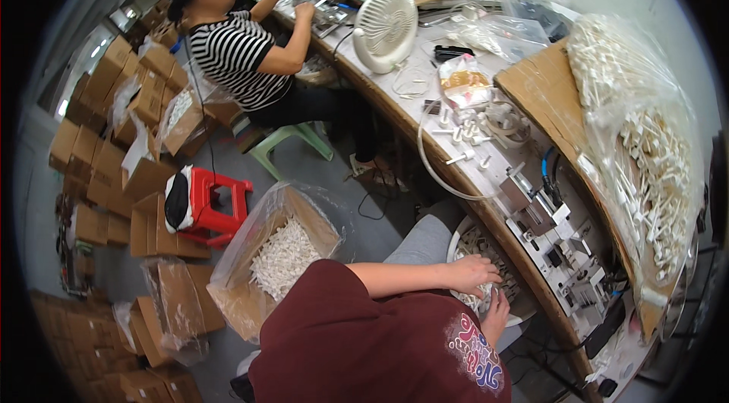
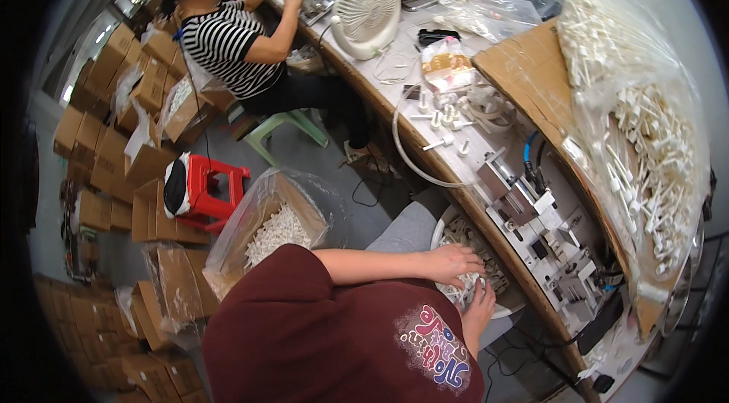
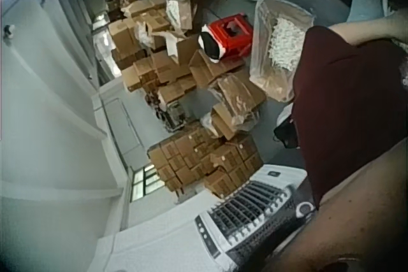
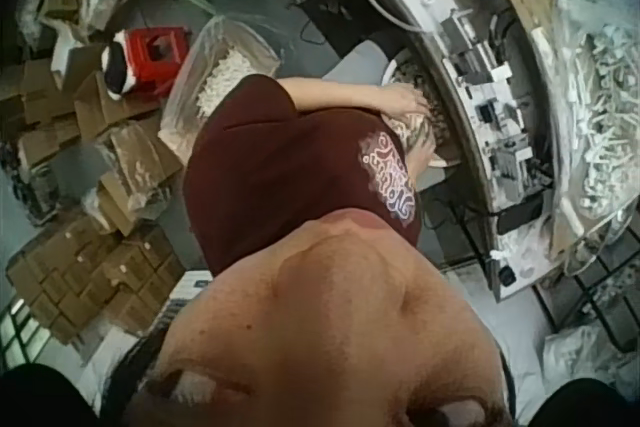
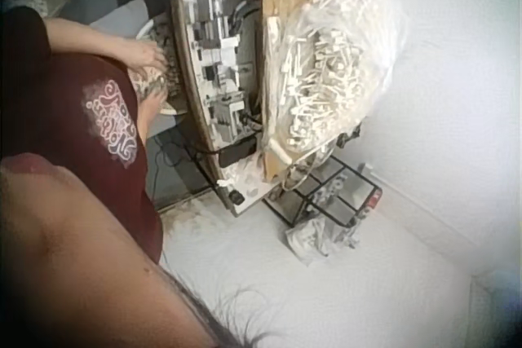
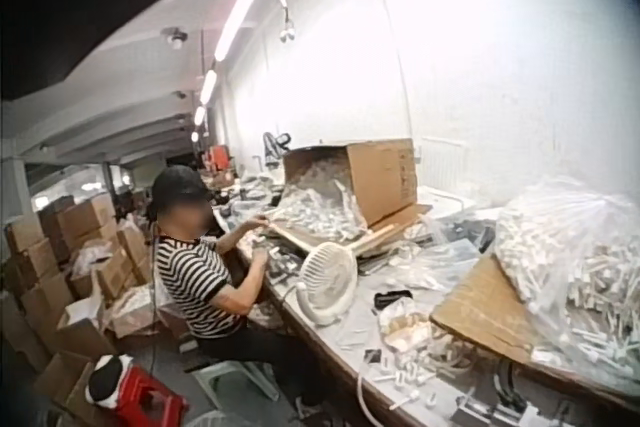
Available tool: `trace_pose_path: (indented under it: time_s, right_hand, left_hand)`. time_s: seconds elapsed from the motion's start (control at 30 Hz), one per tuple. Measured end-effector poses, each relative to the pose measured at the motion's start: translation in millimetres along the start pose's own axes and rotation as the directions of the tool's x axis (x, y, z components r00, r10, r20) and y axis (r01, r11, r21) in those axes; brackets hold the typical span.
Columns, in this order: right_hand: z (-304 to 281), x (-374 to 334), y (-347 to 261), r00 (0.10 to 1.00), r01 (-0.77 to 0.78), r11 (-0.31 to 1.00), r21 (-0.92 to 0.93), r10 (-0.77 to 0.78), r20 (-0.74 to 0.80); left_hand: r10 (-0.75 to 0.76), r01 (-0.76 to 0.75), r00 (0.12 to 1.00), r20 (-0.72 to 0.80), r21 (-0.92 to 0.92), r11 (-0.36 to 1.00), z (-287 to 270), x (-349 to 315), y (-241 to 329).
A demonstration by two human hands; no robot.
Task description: Assembling small white plastic components using a pneumatic assembly machine on a workbench.
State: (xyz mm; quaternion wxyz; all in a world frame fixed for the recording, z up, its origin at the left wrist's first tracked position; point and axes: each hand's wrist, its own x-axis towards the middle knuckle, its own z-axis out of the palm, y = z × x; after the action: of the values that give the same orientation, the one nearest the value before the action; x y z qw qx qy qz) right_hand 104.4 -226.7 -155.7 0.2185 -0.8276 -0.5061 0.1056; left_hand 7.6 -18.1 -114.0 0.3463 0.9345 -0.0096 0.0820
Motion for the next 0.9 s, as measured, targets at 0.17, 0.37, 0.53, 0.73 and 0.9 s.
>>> trace_pose_path:
  time_s: [0.17,0.37,0.53,0.73,0.9]
  right_hand:
    - [46,15,14,0.982,-0.168,0.986,0.006,0.167,0.085]
    - [76,37,12,0.955,-0.280,0.959,-0.036,0.282,0.094]
    - [89,65,14,0.882,-0.461,0.887,0.012,0.457,0.112]
    - [106,89,45,0.828,-0.544,0.831,-0.118,0.554,0.090]
    - [107,85,86,0.795,-0.570,0.821,-0.010,0.555,0.246]
  left_hand:
    - [-0.258,0.304,0.920,-0.294,0.125,0.944,28,-26,-44]
    - [-0.641,0.663,0.717,-0.273,-0.018,0.749,59,-39,-95]
    - [-0.653,0.667,0.740,-0.161,0.044,0.744,47,-28,-117]
    - [-0.739,0.740,0.673,-0.032,0.018,0.672,28,-32,-89]
    - [-0.718,0.703,0.696,0.015,0.186,0.686,15,-32,-78]
